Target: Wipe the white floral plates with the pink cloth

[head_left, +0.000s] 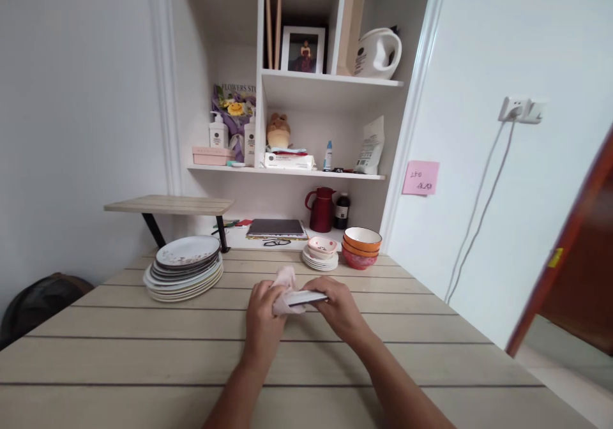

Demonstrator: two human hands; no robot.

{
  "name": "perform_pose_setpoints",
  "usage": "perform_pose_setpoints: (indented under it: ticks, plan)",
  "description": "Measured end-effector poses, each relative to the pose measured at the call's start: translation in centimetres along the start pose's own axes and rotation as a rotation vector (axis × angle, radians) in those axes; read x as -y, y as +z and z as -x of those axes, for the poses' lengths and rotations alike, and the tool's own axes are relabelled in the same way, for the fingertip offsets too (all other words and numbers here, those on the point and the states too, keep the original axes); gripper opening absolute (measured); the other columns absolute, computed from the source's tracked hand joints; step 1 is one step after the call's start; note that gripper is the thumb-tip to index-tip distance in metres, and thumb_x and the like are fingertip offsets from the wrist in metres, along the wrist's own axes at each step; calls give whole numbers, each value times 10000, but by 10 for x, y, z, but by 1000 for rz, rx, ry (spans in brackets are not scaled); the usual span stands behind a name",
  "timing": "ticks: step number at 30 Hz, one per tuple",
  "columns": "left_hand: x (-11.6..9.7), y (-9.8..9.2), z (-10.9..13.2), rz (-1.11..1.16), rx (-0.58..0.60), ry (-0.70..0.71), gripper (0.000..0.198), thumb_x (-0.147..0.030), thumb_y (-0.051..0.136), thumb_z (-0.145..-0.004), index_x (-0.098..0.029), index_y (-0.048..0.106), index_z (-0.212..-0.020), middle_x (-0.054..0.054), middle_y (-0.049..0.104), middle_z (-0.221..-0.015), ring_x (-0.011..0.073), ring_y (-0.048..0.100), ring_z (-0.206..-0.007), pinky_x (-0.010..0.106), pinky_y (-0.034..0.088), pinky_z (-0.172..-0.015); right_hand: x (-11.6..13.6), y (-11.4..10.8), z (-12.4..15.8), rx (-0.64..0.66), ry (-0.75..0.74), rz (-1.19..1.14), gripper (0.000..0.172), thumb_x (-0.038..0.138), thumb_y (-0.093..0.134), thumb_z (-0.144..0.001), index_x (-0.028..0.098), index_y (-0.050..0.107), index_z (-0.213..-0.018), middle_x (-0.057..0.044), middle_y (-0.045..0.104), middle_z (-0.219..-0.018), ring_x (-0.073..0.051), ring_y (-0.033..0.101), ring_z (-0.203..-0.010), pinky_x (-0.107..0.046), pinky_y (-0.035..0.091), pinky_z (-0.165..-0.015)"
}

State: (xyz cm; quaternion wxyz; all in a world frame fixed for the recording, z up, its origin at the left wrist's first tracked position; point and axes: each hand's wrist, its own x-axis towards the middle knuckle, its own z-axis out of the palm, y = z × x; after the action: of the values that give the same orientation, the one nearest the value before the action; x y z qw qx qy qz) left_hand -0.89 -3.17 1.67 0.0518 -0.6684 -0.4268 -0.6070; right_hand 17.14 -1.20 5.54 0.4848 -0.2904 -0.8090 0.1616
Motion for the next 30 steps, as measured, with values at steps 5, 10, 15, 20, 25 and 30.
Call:
perform_pose_setpoints:
  ticks: [5, 10, 15, 20, 25, 30]
  plan:
    - [1, -1, -7, 273, -54, -268, 52, -194, 642, -718, -207, 665, -762, 11, 617, -800, 184, 610, -790, 282, 483, -741, 2, 6, 1, -61, 290, -374, 84, 281, 712, -741, 199, 710, -760, 16, 651, -656, -154, 558, -609, -264, 419, -587]
    - [-4, -3, -10, 515, -136, -555, 221, -378, 718, -693, -175, 672, -766, 34, 695, -746, 195, 653, -751, 286, 508, -729, 6, 12, 1, -217, 447, -604, 232, 357, 795, -669, 191, 692, -793, 9, 679, -696, -160, 581, -643, -265, 447, -604]
    - [-9, 2, -6, 627, -170, -820, 452, -544, 721, -673, -116, 722, -816, 106, 753, -819, 253, 700, -810, 332, 536, -741, 20, 23, -1, -404, 513, -928, 423, 384, 823, -645, 186, 688, -993, -57, 749, -908, -230, 671, -808, -348, 529, -739]
    - [-22, 12, 3, 744, -84, -845, 491, -539, 732, -691, -141, 733, -979, 125, 758, -982, 270, 700, -955, 357, 527, -864, 31, 32, -2, -460, 605, -1173, 480, 432, 785, -705, 180, 655, -1092, -100, 753, -994, -281, 698, -925, -431, 551, -817]
    - [-25, 13, 3, 730, -74, -867, 496, -551, 713, -709, -134, 734, -977, 129, 760, -975, 280, 698, -967, 361, 525, -861, 26, 31, -4, -405, 592, -1144, 437, 429, 768, -725, 171, 667, -1062, -104, 746, -1030, -277, 689, -973, -395, 563, -809]
    - [-20, 6, -2, 645, -57, -844, 462, -527, 689, -740, -130, 730, -974, 117, 760, -957, 259, 697, -918, 335, 520, -823, 14, 12, -8, -412, 464, -870, 454, 368, 805, -682, 192, 657, -1073, -80, 728, -1091, -260, 654, -1010, -357, 535, -815]
